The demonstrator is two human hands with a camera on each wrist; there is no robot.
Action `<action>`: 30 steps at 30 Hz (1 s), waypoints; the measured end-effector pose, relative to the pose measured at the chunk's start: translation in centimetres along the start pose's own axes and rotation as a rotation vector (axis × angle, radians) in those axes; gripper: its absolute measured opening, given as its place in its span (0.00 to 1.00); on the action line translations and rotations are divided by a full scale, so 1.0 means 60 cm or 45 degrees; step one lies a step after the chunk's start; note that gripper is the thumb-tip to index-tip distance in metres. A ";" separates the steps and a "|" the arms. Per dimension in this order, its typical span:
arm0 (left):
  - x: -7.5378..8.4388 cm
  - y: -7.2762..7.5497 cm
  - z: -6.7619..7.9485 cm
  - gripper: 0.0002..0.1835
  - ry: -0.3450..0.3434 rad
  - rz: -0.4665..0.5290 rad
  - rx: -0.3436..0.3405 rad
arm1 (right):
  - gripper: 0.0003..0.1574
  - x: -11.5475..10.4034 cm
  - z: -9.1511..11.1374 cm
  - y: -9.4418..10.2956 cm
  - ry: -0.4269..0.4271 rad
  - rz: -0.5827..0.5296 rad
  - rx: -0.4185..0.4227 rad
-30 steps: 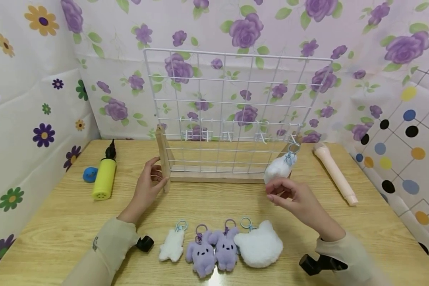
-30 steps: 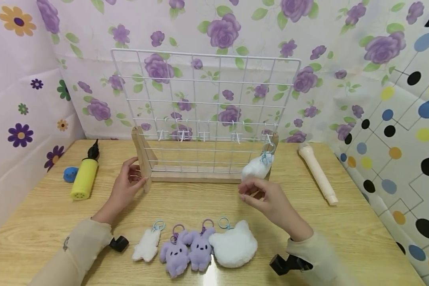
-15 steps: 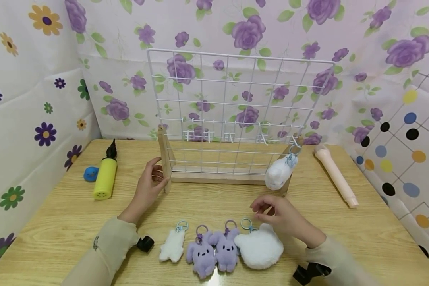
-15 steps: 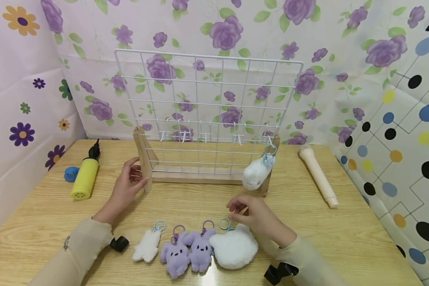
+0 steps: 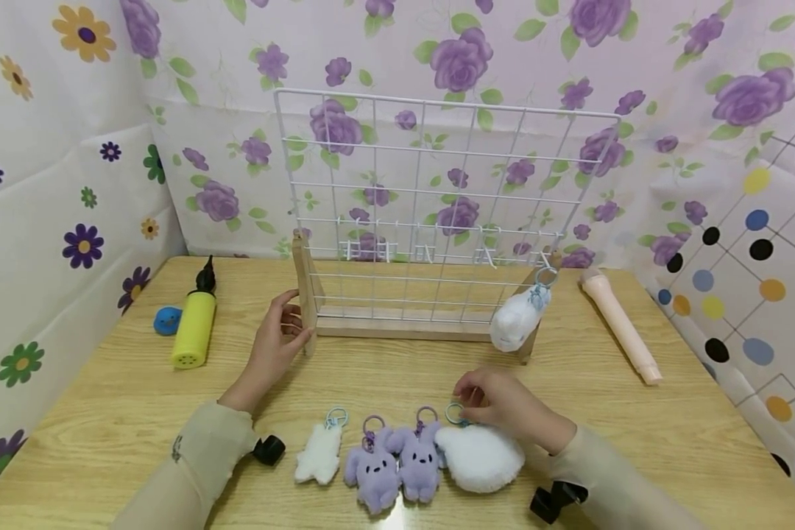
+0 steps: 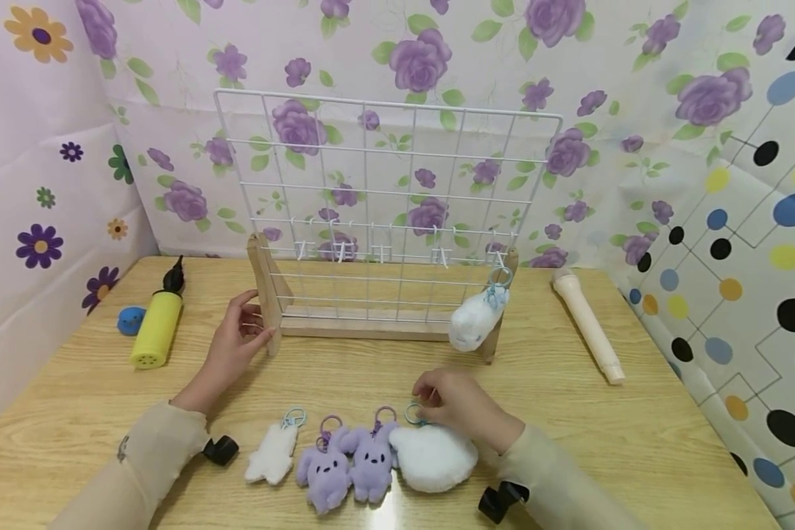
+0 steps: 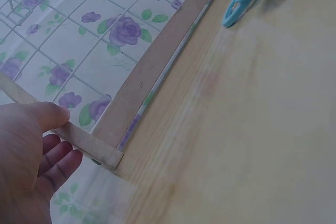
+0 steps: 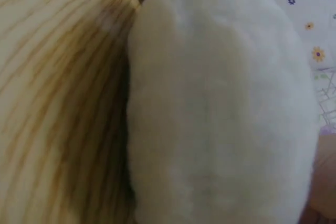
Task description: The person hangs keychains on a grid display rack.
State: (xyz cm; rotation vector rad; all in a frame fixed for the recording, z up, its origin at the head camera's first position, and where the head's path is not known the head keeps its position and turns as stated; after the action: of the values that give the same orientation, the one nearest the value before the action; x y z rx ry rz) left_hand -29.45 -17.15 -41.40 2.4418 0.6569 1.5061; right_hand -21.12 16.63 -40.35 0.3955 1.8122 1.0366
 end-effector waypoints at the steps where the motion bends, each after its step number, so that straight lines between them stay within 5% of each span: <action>1: 0.000 0.000 -0.001 0.36 -0.004 0.001 0.001 | 0.11 -0.001 -0.002 -0.002 0.003 0.024 -0.005; 16: -0.002 0.001 -0.001 0.36 0.013 -0.007 -0.003 | 0.11 -0.004 -0.012 -0.018 0.028 0.215 -0.038; 30: -0.001 0.001 0.000 0.36 -0.029 -0.013 0.012 | 0.09 0.002 -0.005 -0.011 -0.066 0.031 -0.006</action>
State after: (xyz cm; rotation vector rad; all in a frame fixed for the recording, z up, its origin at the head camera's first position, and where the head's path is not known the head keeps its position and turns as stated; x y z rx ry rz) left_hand -29.43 -17.22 -41.42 2.4556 0.6725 1.4724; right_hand -21.30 16.20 -40.90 0.4385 1.7627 1.0382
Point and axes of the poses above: each hand's wrist, its own z-axis away from the middle knuckle, its own y-axis out of the back of the hand, x = y × z, the point moved 6 cm from there along -z, towards the middle knuckle, and after that the axes turned 10 degrees about x, right-handed, at the moved point
